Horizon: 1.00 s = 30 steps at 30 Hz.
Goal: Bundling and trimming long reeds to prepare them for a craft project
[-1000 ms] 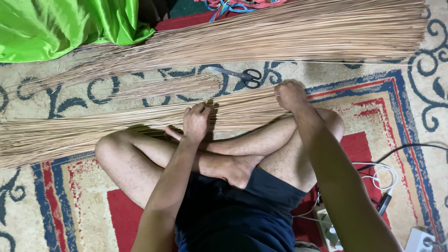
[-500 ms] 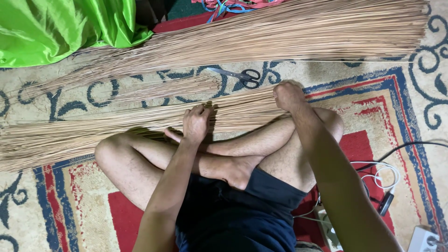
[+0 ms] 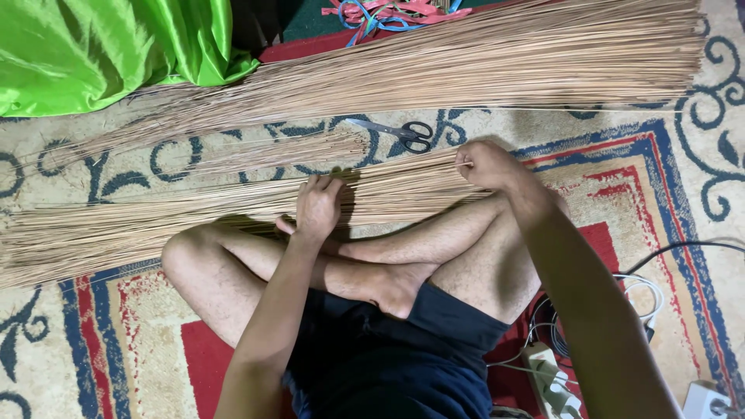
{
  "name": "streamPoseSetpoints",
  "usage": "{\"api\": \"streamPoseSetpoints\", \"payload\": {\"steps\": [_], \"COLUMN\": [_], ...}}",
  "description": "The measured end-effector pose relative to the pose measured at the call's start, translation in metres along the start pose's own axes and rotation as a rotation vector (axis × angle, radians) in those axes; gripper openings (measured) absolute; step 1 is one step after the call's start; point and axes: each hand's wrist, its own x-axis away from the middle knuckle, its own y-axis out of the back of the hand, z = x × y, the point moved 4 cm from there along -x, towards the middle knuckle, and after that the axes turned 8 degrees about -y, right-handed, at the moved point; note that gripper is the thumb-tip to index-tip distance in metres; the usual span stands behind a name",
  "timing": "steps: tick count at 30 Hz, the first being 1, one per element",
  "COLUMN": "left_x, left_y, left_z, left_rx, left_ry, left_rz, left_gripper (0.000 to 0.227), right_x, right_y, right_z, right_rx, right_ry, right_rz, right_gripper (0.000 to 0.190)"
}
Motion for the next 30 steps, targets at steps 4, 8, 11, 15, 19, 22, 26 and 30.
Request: {"api": "streamPoseSetpoints", "payload": {"steps": [4, 8, 11, 15, 19, 22, 26, 30], "left_x": [-0.005, -0.011, -0.019, -0.029, -0.048, -0.059, -0.060, -0.061], "left_y": [0.021, 0.044, 0.065, 0.086, 0.108, 0.129, 0.129, 0.130], "left_z": [0.009, 0.013, 0.016, 0.021, 0.007, -0.013, -0.017, -0.020], "left_rx": [0.015, 0.114, 0.137, 0.124, 0.093, 0.126, 0.163, 0.203], "left_ry": [0.039, 0.041, 0.051, 0.046, 0.020, 0.049, 0.083, 0.071], "left_rz": [0.021, 0.110, 0.137, 0.177, 0.266, 0.307, 0.405, 0.469], "left_gripper": [0.009, 0.008, 0.006, 0.006, 0.006, 0.013, 0.013, 0.015], "right_x": [0.042, 0.034, 0.027, 0.021, 0.006, -0.012, -0.016, -0.007], "right_y": [0.048, 0.061, 0.055, 0.034, -0.003, -0.034, -0.052, -0.049], "right_z": [0.043, 0.024, 0.012, 0.011, 0.013, -0.005, -0.012, -0.007], "right_rx": [-0.234, -0.495, -0.737, -1.275, -1.535, -1.679, -1.699, -1.664], "right_ry": [0.012, -0.017, -0.033, -0.126, -0.159, -0.135, -0.105, -0.079], "right_rz": [0.015, 0.075, 0.034, -0.131, -0.295, -0.461, -0.606, -0.730], "right_gripper": [0.028, 0.027, 0.018, 0.017, 0.027, 0.027, 0.029, 0.059]}}
